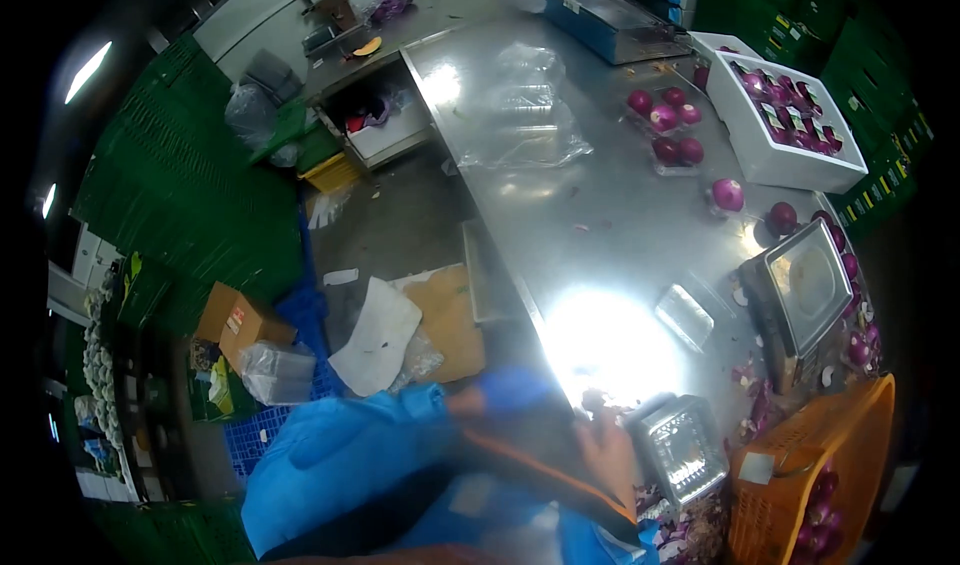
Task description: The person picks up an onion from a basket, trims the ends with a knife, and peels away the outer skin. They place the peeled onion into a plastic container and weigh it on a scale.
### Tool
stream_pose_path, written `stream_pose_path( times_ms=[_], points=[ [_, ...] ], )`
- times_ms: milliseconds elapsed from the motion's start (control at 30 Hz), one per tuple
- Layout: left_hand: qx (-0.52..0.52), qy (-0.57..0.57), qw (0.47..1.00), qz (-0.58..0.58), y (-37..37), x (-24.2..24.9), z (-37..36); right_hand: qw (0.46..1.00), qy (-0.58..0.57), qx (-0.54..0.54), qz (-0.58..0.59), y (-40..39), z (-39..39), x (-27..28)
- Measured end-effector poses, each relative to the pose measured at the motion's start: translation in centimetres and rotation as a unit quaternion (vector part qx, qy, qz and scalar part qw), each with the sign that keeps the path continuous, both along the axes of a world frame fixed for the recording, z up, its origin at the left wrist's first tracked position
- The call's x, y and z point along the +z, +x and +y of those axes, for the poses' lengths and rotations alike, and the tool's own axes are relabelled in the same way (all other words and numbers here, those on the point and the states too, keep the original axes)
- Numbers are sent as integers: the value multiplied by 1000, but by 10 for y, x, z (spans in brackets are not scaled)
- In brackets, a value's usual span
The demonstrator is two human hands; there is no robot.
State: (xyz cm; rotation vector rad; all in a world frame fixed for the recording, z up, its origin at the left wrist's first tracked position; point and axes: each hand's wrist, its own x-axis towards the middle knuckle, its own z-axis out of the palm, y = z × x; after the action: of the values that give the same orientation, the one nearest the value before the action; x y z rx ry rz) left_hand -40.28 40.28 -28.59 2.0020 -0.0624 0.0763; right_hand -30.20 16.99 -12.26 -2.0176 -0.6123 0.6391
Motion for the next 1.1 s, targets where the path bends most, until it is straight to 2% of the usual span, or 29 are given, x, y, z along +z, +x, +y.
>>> stream_pose_path(
  times_ms=[33, 67, 133, 300, 433, 533, 600, 667, 700, 733, 767, 833, 867, 900, 933, 1000, 1100],
  points=[
    [44, 53, 998, 18, -14, 42, -1, 999, -30, 21, 36, -5, 8, 11],
    [48, 37, 997, 42, -21, 34, 1, 996, -52, 60, 47, -8, 2, -18],
    [52, 6, 995, 89, -33, 15, 4, 983, -105, 148, 13, -10, 7, -12],
    [44, 60, 987, 141, -38, 35, 13, 972, -143, 182, -29, -11, 20, -9],
    [9, -10, 989, 149, -21, 29, 35, 971, -172, 165, 16, -10, 45, 25],
    [-19, 5, 990, 137, 3, 41, 54, 980, -146, 115, 65, -17, 54, 21],
    [-8, 55, 993, 106, 14, 57, 60, 984, -72, 131, 93, -22, 42, -25],
    [-15, 29, 999, 24, 30, 68, 70, 978, -5, 177, 109, -29, 14, -91],
    [-20, 36, 999, 32, 39, 67, 73, 971, 41, 166, 169, -28, 15, -72],
    [-29, 44, 998, 40, 48, 66, 74, 974, -29, 126, 187, -31, 16, -48],
    [-78, 76, 992, 69, 59, 52, 77, 982, -32, 109, 148, -38, 7, -55],
    [-158, 150, 976, 10, 73, 52, 79, 990, -60, -18, 125, -52, -3, -43],
    [-184, 180, 963, -81, 78, 73, 78, 975, -75, -129, 166, -62, -9, -42],
    [-193, 142, 966, -100, 87, 93, 71, 941, -158, -192, 229, -62, -14, -19],
    [-197, 105, 968, -117, 98, 111, 61, 950, -127, -232, 163, -73, -30, -25],
    [-231, 85, 961, -128, 113, 127, 41, 929, -20, -361, 78, -93, -64, -56],
    [-248, 10, 964, -95, 141, 138, -6, 822, 47, -568, -1, -97, -111, -51]
  ],
)
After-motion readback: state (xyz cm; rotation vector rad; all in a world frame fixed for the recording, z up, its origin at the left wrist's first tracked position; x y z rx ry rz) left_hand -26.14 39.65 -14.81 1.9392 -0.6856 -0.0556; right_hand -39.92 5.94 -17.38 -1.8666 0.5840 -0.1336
